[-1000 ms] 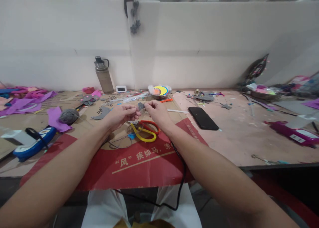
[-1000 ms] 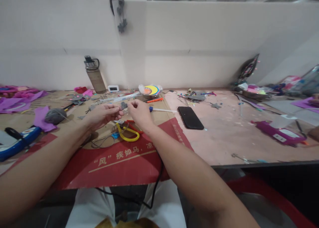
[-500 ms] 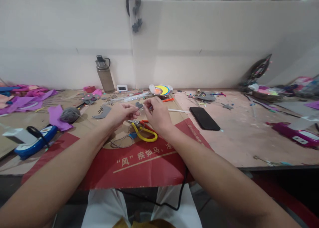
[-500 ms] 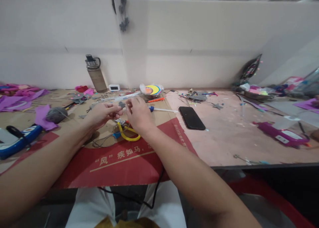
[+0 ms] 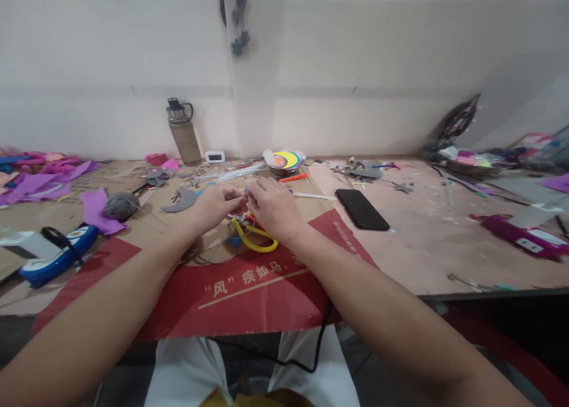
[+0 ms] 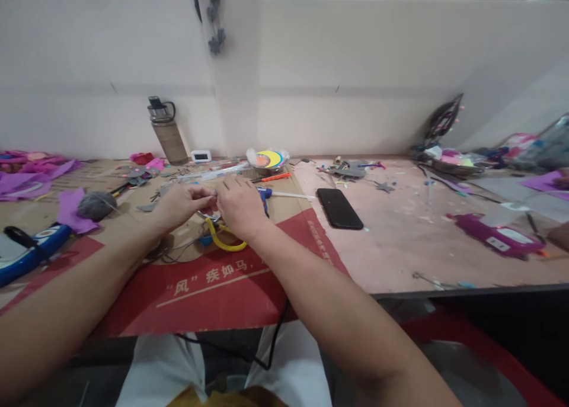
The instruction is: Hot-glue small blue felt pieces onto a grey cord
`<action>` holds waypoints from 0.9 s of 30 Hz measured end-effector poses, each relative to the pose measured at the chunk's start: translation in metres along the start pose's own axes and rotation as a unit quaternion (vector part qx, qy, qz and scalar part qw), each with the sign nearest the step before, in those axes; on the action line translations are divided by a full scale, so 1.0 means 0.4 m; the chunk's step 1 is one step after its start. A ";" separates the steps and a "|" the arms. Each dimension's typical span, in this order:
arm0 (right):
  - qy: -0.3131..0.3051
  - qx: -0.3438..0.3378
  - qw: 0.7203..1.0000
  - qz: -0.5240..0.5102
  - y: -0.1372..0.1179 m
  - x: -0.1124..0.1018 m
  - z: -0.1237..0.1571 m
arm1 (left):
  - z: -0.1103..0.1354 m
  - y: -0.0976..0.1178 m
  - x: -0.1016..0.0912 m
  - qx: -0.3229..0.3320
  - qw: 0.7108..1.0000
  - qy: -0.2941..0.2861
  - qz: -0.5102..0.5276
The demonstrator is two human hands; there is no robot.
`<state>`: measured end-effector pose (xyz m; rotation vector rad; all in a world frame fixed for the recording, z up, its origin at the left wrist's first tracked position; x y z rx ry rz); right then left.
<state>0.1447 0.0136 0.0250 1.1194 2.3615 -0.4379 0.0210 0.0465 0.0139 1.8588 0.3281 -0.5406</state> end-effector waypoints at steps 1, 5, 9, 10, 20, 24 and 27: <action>0.001 0.018 1.000 -0.025 0.003 0.001 0.000 | 0.001 0.005 -0.001 0.009 1.000 0.000 -0.008; 0.023 0.153 0.974 -0.165 0.040 0.004 0.000 | 0.003 0.005 -0.008 -0.024 0.999 0.023 0.000; 0.064 0.250 0.937 -0.236 0.078 0.003 0.006 | -0.003 -0.019 -0.021 -0.076 0.993 0.055 0.071; 0.069 0.245 0.938 -0.234 0.079 0.002 0.005 | -0.004 -0.024 -0.022 -0.080 0.991 0.056 0.087; 0.000 0.057 0.995 -0.088 0.017 0.018 0.006 | 0.002 0.005 -0.011 -0.041 0.999 0.018 0.031; -0.013 0.059 0.996 -0.059 0.014 0.019 0.004 | 0.001 0.009 -0.011 -0.002 1.000 0.013 -0.017; -0.018 0.078 0.996 -0.049 0.015 0.019 0.003 | 0.003 0.018 -0.009 0.033 0.998 0.015 -0.056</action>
Point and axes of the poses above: each hand's wrist, its own z-axis away from the middle knuckle, its own x-axis out of the palm, y = z × x, the point moved 6 cm from there along -z, towards the middle knuckle, and after that the axes turned 10 degrees about y, right-handed, at the moved point
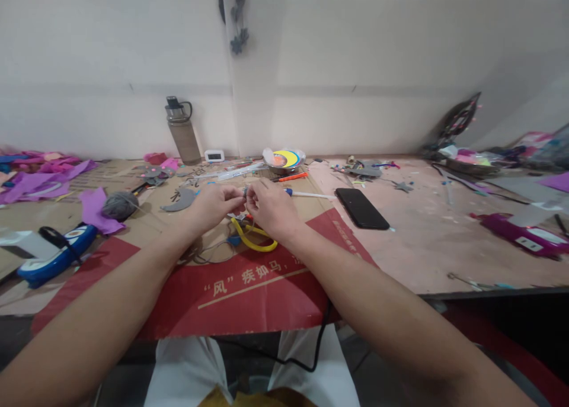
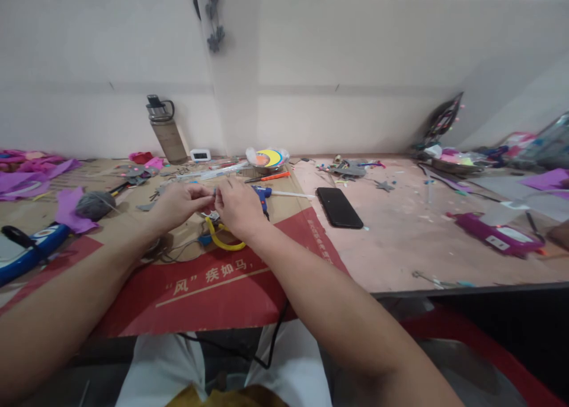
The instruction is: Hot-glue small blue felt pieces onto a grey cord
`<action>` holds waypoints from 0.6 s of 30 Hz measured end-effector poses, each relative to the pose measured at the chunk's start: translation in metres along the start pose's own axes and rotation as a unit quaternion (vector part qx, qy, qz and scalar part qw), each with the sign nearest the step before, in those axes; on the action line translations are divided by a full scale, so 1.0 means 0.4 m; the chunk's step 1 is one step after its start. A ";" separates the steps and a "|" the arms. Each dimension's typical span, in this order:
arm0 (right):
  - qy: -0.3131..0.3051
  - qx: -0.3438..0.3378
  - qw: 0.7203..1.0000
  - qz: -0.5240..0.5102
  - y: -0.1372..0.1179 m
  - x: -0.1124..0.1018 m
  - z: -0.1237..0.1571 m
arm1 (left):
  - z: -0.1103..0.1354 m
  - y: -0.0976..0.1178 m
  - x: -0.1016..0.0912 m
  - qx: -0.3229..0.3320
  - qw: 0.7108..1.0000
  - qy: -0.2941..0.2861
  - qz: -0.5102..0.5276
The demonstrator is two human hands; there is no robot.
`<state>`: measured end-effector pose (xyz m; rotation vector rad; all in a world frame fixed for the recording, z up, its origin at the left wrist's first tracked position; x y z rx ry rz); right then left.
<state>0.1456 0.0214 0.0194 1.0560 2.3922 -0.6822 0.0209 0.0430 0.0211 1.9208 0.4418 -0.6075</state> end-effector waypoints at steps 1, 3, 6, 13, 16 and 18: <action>0.003 0.010 1.000 -0.002 0.002 0.000 -0.001 | 0.001 0.005 0.000 0.008 1.000 0.003 -0.009; 0.011 0.036 0.999 -0.024 0.008 0.000 -0.002 | 0.003 0.011 -0.001 -0.005 1.000 0.007 -0.009; 0.026 0.085 0.992 -0.088 0.022 0.001 -0.001 | 0.006 0.011 -0.002 -0.072 0.997 0.011 0.033; 0.057 0.182 0.958 -0.216 0.049 0.000 0.005 | -0.002 -0.022 -0.013 -0.117 0.989 0.037 0.088; 0.080 0.207 0.943 -0.249 0.059 -0.007 0.002 | -0.007 -0.049 -0.016 -0.137 0.983 0.053 0.112; 0.098 0.234 0.929 -0.268 0.071 -0.011 0.000 | -0.009 -0.062 -0.015 -0.155 0.976 0.059 0.141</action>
Point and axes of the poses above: each hand's wrist, its own z-axis away from the middle knuckle, its own x-axis out of the palm, y = z × x, the point moved 6 cm from there along -z, towards the middle knuckle, and after that the axes turned 10 degrees about y, right-handed, at the moved point
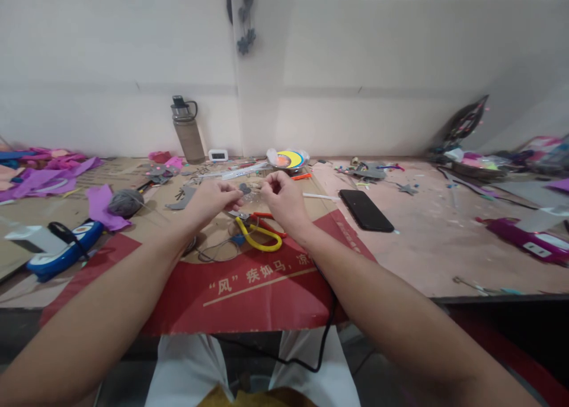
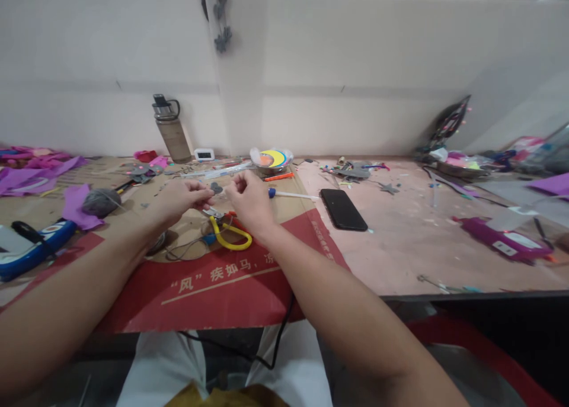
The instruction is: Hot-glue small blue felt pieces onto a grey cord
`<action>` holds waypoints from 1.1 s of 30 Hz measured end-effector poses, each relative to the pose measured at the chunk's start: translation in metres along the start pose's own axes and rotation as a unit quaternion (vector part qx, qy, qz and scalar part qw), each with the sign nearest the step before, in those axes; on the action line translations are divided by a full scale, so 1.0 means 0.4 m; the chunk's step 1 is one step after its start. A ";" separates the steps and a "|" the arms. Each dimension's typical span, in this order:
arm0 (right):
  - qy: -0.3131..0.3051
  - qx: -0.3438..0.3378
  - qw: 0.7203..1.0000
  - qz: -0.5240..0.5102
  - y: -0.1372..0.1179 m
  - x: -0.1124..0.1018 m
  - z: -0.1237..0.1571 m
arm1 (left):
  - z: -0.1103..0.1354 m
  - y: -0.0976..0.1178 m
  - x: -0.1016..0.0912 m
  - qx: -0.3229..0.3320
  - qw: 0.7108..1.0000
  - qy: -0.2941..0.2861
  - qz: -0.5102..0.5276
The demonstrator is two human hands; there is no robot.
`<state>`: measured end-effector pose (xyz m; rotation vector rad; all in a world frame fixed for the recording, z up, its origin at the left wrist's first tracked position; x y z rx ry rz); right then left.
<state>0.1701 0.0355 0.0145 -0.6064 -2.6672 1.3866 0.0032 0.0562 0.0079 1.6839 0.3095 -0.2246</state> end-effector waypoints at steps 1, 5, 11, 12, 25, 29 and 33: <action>0.008 0.012 1.000 -0.010 0.004 -0.003 -0.003 | -0.001 -0.004 0.000 -0.010 1.000 0.000 0.014; -0.011 0.003 1.000 -0.014 0.020 0.005 -0.008 | 0.001 -0.004 0.006 -0.030 0.998 -0.012 0.052; -0.068 -0.054 0.996 0.033 0.014 0.018 0.002 | -0.004 -0.005 -0.007 -0.025 0.995 0.002 0.099; -0.088 -0.069 0.992 0.053 0.007 0.021 0.006 | -0.007 -0.006 -0.013 -0.020 0.994 0.013 0.106; -0.063 -0.217 0.954 0.196 -0.052 0.012 0.025 | -0.004 -0.008 0.007 0.000 0.994 -0.017 0.110; -0.064 -0.216 0.945 0.235 -0.048 0.015 0.026 | 0.009 0.008 0.019 0.020 0.995 -0.031 0.096; -0.064 -0.208 0.944 0.249 -0.041 0.019 0.027 | 0.025 0.037 0.022 0.060 0.997 -0.023 0.033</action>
Point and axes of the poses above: each hand's wrist, its own z-axis away from the middle knuckle, its own x-axis out of the palm, y = z × x, the point moved 6 cm from there along -z, towards the middle knuckle, and after that the axes turned 10 degrees about y, right-handed, at the moved point
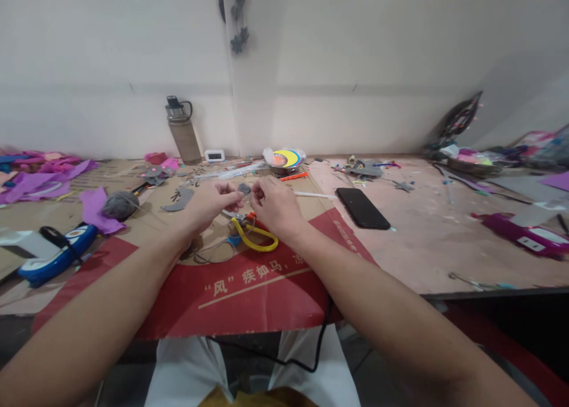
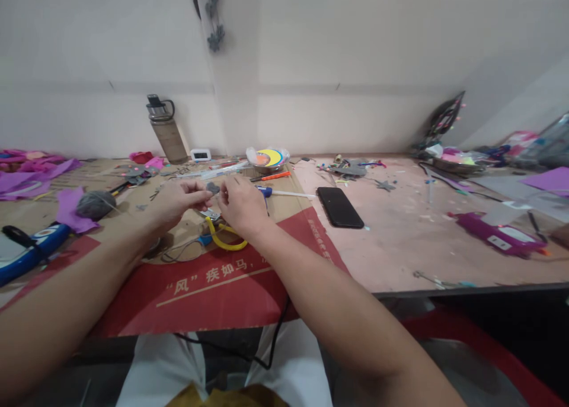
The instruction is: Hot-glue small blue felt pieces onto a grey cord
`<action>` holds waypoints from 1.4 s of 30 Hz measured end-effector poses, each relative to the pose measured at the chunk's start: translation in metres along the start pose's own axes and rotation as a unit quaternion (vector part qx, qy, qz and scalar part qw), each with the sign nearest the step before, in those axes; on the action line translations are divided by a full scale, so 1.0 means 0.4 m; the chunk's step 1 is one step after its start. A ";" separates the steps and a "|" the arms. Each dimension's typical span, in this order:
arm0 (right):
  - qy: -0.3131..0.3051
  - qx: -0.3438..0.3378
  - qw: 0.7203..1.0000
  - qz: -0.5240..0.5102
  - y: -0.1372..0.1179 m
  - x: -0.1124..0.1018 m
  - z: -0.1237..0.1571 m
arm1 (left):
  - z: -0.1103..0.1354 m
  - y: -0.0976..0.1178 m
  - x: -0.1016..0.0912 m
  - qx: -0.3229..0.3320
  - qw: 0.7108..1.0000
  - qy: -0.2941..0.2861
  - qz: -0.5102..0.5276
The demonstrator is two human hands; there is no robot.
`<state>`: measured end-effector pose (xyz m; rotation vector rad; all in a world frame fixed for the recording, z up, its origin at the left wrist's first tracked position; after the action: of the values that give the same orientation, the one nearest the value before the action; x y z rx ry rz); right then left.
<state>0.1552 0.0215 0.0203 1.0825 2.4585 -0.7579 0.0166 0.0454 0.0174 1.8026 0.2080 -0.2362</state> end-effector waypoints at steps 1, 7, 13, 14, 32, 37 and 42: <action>0.000 0.000 1.000 0.002 0.000 0.001 0.001 | 0.004 0.008 0.001 0.007 1.000 0.001 -0.018; 0.013 0.034 0.999 -0.019 0.013 -0.004 -0.005 | 0.010 0.013 0.002 0.003 0.999 0.014 -0.048; 0.045 0.079 0.989 -0.115 0.033 -0.010 -0.010 | -0.010 -0.027 -0.004 -0.035 0.999 0.007 0.011; 0.045 0.070 0.988 -0.127 0.029 -0.009 -0.010 | -0.011 -0.029 -0.005 -0.041 0.999 0.006 0.015; 0.033 0.030 0.998 -0.036 0.026 -0.019 -0.020 | -0.032 -0.050 -0.030 -0.034 0.998 0.044 0.000; 0.003 0.070 0.995 -0.068 0.035 -0.024 -0.025 | -0.054 -0.086 -0.053 -0.054 0.996 0.072 0.007; -0.208 0.041 0.976 0.047 0.000 0.007 0.030 | -0.061 -0.107 -0.064 -0.062 0.995 0.082 0.003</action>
<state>0.1546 0.0162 0.0091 0.9468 2.0264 -0.9537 -0.0181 0.0788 -0.0097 1.6999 0.3266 -0.0679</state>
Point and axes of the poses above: each hand's wrist, its own z-axis away from the middle knuckle, its own x-axis out of the palm, y = z × x, the point moved 6 cm from there along -z, towards the middle knuckle, and after that the axes turned 10 degrees about y, right-handed, at the moved point
